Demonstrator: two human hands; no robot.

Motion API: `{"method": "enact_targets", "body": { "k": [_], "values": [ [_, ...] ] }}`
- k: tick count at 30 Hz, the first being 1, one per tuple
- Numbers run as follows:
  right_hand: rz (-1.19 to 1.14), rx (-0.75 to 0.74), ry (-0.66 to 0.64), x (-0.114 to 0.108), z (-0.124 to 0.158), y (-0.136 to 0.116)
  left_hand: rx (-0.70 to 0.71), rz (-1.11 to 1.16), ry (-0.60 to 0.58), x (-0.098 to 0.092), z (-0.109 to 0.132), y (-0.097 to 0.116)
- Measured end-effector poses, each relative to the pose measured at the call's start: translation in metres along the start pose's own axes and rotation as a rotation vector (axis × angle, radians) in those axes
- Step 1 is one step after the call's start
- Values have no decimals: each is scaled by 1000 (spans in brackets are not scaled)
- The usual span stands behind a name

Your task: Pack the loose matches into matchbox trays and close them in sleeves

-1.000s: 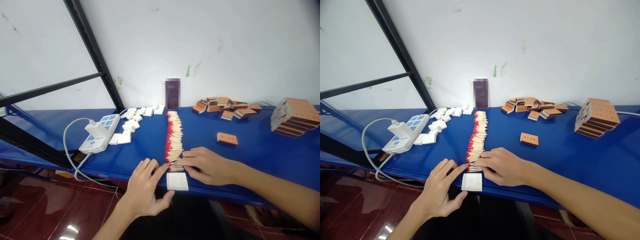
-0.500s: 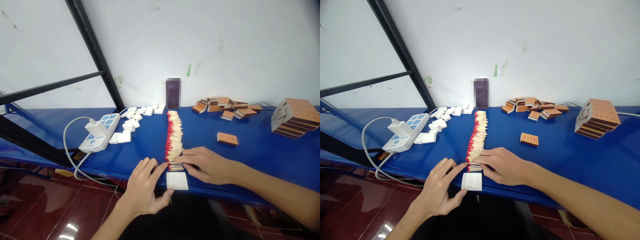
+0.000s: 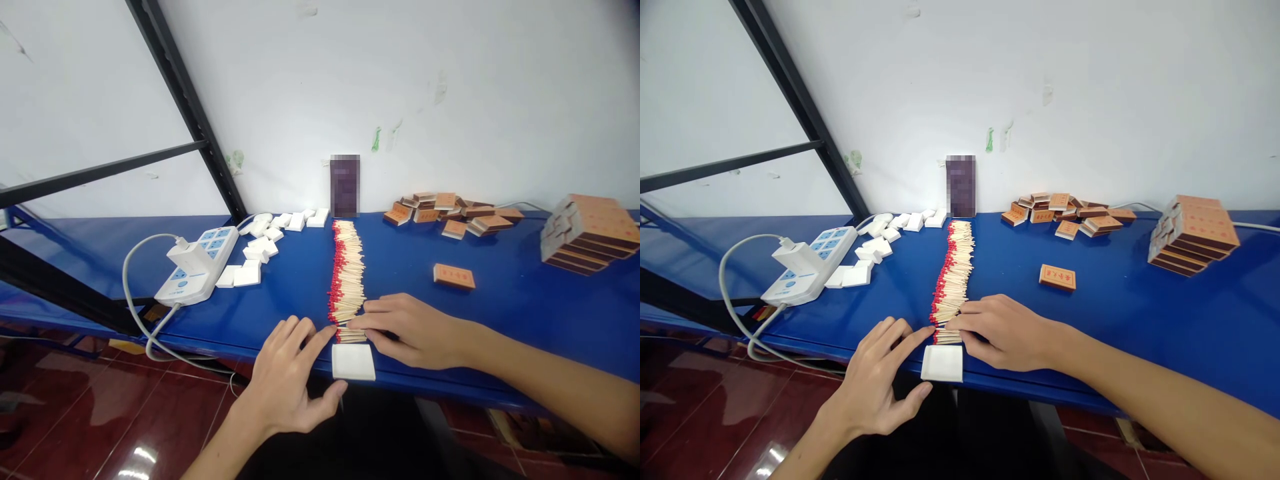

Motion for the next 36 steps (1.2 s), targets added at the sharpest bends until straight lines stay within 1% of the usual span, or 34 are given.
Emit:
{"method": "enact_targets", "body": {
  "k": [5, 17, 23, 29, 36],
  "values": [
    [-104, 12, 34, -3, -1, -1, -7, -6, 8, -2, -1, 1],
    [-35, 26, 19, 1, 1, 1, -70, -14, 3, 3, 0, -3],
    [-50, 42, 49, 1, 0, 1, -92, -44, -7, 4, 0, -2],
    [-42, 44, 58, 2, 0, 1, -88, -56, -25, 4, 1, -3],
    [-37, 44, 37, 1, 0, 2, -59, -51, -28, 2, -1, -3]
  ]
}}
Point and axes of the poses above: each hand's wrist, its own z-axis away from the middle knuckle, its own x-axis out of the palm, y = z × x, the point moved 3 cm from there along -z, towards the middle knuckle, and after that the axes turned 11 degrees about -x, right-handed, at the moved point
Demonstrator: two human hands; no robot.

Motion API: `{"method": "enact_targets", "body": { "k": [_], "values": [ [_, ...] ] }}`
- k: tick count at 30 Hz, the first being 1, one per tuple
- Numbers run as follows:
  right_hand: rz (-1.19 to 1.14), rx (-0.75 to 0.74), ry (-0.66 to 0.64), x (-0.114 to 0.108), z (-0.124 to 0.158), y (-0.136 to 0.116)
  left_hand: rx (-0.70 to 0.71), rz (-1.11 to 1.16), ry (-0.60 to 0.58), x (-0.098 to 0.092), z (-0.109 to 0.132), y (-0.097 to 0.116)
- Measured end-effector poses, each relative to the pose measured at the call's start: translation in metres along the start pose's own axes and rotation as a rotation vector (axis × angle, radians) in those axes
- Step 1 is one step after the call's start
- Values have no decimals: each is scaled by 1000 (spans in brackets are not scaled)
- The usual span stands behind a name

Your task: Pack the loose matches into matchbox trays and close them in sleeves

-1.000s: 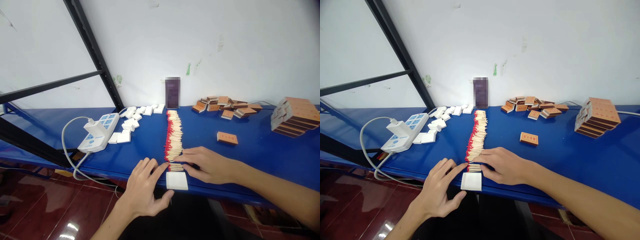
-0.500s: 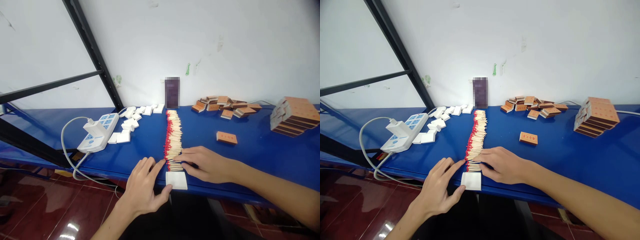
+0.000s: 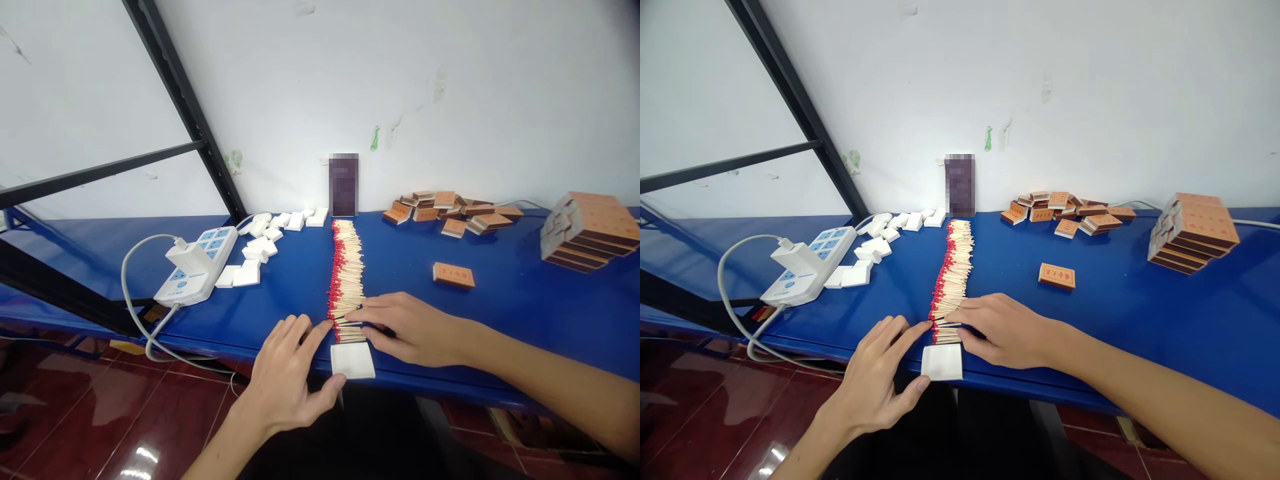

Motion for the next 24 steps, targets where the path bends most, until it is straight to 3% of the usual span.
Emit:
{"method": "enact_targets", "body": {
  "k": [24],
  "values": [
    [-64, -96, -58, -3, 0, -8, 108, 143, 35, -5, 7, 4]
  ]
}}
Point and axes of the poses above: each hand's wrist, its own z-axis away from the middle knuckle, its own x-axis out of the palm, y = z × x, the point moved 3 cm from there along -z, towards the middle knuckle, and after that the axes turned 11 degrees about -x, right-handed, at the moved point
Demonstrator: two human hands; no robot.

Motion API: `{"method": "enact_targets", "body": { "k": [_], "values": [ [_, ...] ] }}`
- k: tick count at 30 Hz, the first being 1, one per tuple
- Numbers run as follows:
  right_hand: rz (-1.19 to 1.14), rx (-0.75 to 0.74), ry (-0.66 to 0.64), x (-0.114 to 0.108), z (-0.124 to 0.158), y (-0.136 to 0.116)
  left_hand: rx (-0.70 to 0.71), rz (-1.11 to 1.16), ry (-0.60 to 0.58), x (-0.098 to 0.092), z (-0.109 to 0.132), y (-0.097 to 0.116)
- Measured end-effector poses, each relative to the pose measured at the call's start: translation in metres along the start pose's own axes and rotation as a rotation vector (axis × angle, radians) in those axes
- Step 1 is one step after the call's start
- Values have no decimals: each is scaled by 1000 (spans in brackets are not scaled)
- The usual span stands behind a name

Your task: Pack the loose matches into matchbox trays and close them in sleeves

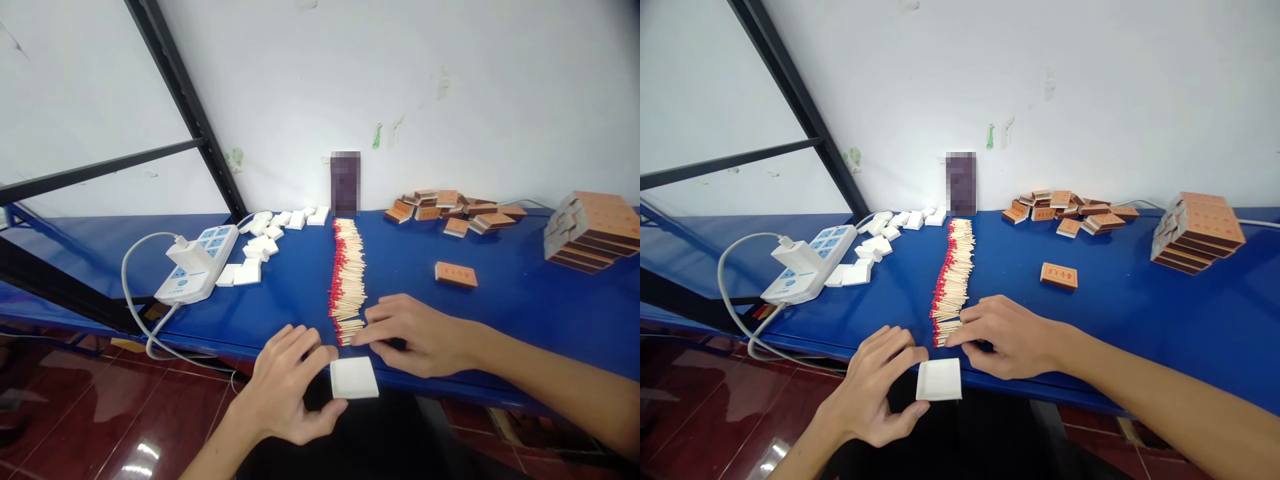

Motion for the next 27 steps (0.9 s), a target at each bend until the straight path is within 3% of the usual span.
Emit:
{"method": "enact_targets", "body": {
  "k": [27],
  "values": [
    [-34, 28, 3, 2, -2, 2, 6, -29, 19, 3, -1, 0]
  ]
}}
Point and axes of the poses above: each hand's wrist, its own z-axis away from the middle knuckle, its own x-axis out of the palm, y = z × x, the point moved 3 cm from there along -z, towards the middle knuckle, and after that the axes turned 11 degrees about -x, right-handed, at the moved point
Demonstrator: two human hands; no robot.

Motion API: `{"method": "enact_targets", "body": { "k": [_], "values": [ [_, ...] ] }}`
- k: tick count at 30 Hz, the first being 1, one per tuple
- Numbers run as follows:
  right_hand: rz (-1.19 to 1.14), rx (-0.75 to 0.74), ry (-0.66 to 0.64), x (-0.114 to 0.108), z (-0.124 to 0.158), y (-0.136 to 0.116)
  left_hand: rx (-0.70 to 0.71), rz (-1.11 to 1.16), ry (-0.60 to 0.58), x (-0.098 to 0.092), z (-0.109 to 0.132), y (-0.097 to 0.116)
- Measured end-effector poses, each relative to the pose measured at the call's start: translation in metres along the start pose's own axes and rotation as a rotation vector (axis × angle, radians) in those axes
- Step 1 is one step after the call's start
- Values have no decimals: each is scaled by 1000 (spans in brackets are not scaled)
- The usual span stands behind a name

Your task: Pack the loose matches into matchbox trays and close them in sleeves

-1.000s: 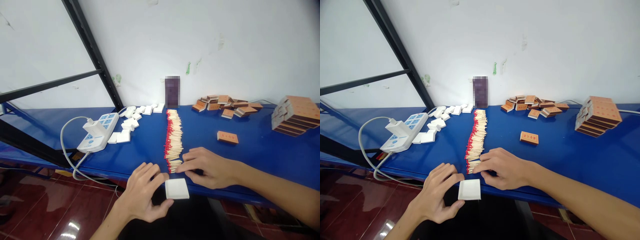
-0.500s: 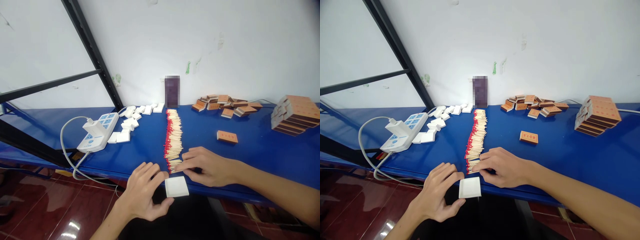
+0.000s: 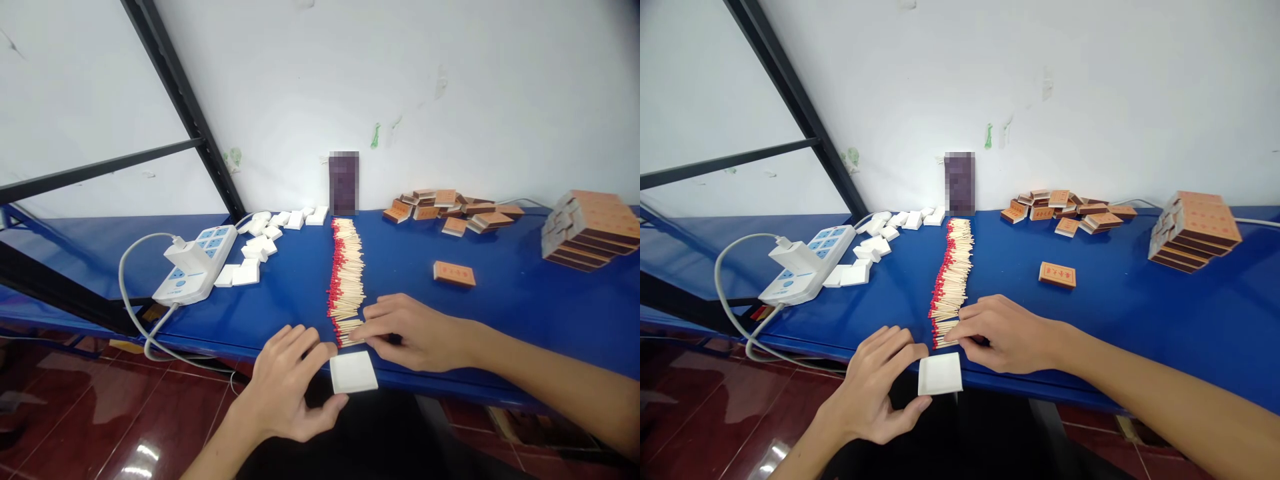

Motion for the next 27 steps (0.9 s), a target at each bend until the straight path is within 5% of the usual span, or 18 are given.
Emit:
{"method": "enact_targets", "body": {
  "k": [27],
  "values": [
    [40, 41, 47, 1, 2, 2, -1, -5, 15, -1, 0, 0]
  ]
}}
Point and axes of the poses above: each hand's wrist, its own z-axis away from the middle knuckle, its own x-axis out of the palm, y = z × x, the point moved 3 cm from there along -z, towards the middle knuckle, and after that the axes turned 11 degrees about -x, right-handed, at the moved point
